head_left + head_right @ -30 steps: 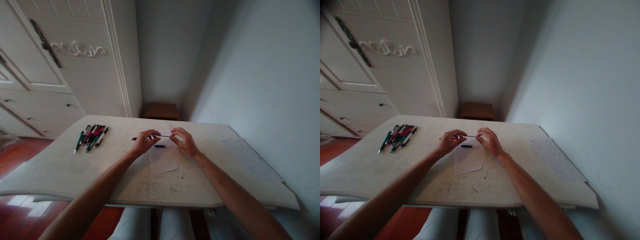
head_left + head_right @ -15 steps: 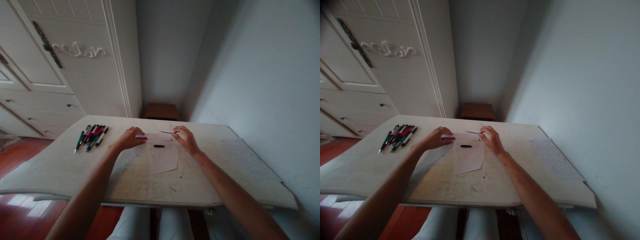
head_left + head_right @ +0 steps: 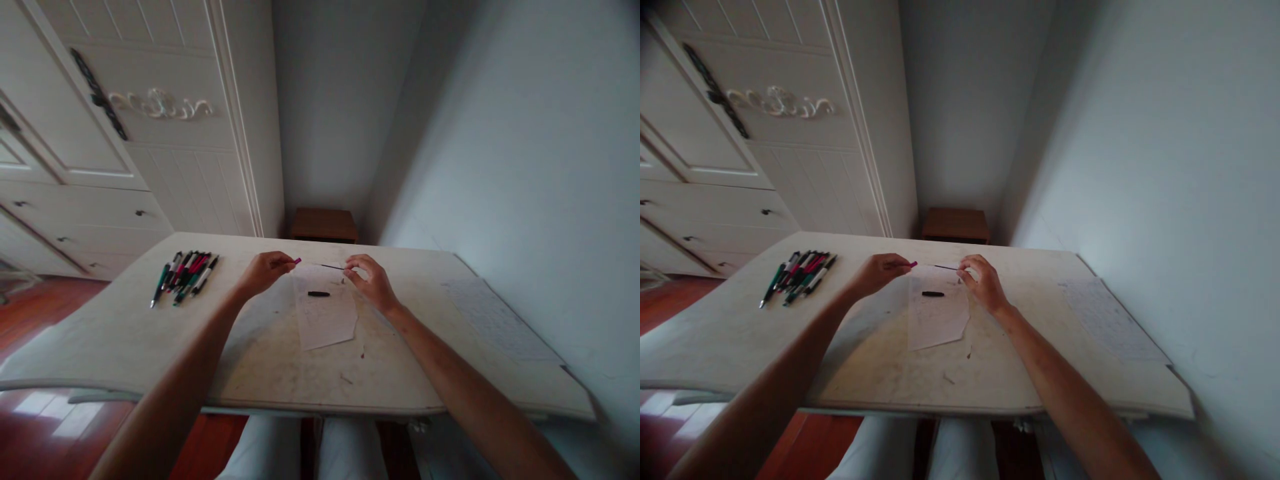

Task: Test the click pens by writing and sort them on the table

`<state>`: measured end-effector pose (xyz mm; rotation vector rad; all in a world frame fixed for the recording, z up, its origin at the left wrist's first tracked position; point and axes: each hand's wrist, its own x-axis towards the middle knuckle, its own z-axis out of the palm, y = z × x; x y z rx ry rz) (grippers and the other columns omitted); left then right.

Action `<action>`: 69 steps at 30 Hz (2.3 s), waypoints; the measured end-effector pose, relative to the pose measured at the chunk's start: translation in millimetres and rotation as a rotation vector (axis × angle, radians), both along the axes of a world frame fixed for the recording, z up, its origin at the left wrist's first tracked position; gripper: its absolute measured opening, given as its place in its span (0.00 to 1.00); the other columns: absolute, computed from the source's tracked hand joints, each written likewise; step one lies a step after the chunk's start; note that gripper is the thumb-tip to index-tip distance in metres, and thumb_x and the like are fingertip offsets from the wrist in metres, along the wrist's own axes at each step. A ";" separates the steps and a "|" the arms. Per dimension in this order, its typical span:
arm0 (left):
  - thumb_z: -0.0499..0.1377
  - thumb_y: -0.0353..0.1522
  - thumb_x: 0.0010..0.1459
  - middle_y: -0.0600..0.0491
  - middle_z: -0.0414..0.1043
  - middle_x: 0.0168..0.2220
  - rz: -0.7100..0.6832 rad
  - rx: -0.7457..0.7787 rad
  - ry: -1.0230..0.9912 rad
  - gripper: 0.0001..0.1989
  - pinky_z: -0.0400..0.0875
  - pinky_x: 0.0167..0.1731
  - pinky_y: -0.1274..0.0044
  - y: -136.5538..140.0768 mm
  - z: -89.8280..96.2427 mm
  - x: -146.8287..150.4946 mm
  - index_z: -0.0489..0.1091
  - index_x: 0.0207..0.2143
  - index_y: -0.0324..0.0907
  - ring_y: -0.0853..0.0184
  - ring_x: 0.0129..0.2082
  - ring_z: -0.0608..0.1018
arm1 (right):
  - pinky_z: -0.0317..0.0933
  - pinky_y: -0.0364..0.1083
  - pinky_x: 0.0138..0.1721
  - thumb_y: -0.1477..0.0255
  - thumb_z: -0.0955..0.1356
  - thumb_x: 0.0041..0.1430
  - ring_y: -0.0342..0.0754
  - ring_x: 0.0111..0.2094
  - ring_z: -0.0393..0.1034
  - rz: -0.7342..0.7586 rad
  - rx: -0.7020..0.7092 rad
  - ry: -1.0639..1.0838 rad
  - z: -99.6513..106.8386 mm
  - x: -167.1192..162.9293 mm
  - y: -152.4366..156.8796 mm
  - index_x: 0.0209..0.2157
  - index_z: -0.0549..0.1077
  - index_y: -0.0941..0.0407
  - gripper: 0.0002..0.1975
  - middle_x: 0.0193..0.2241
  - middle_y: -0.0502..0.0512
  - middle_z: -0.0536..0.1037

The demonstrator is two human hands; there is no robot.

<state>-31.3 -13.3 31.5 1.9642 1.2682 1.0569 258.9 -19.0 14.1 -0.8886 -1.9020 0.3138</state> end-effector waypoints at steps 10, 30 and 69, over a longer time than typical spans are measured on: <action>0.62 0.39 0.53 0.51 0.79 0.31 -0.063 0.057 0.144 0.09 0.70 0.31 0.77 -8.9 -0.8 12.9 0.79 0.33 0.44 0.68 0.28 0.76 | 0.64 0.53 0.48 0.65 0.67 0.62 0.53 0.43 0.71 0.016 0.016 -0.064 -0.8 -0.9 -1.2 0.33 0.75 0.53 0.08 0.38 0.58 0.76; 0.61 0.41 0.56 0.49 0.78 0.33 -0.103 0.115 0.191 0.12 0.71 0.33 0.75 -12.8 0.7 18.9 0.79 0.35 0.43 0.66 0.31 0.76 | 0.65 0.52 0.47 0.66 0.67 0.62 0.52 0.42 0.71 0.023 -0.002 -0.094 -0.7 -1.0 -2.8 0.32 0.76 0.54 0.08 0.38 0.58 0.76; 0.62 0.32 0.57 0.52 0.77 0.32 -0.181 0.279 0.179 0.05 0.70 0.35 0.77 -24.4 -12.3 45.0 0.77 0.34 0.41 0.69 0.31 0.76 | 0.67 0.52 0.47 0.63 0.67 0.62 0.51 0.42 0.74 0.132 -0.069 -0.033 -0.2 -16.8 -16.0 0.32 0.76 0.54 0.11 0.38 0.59 0.80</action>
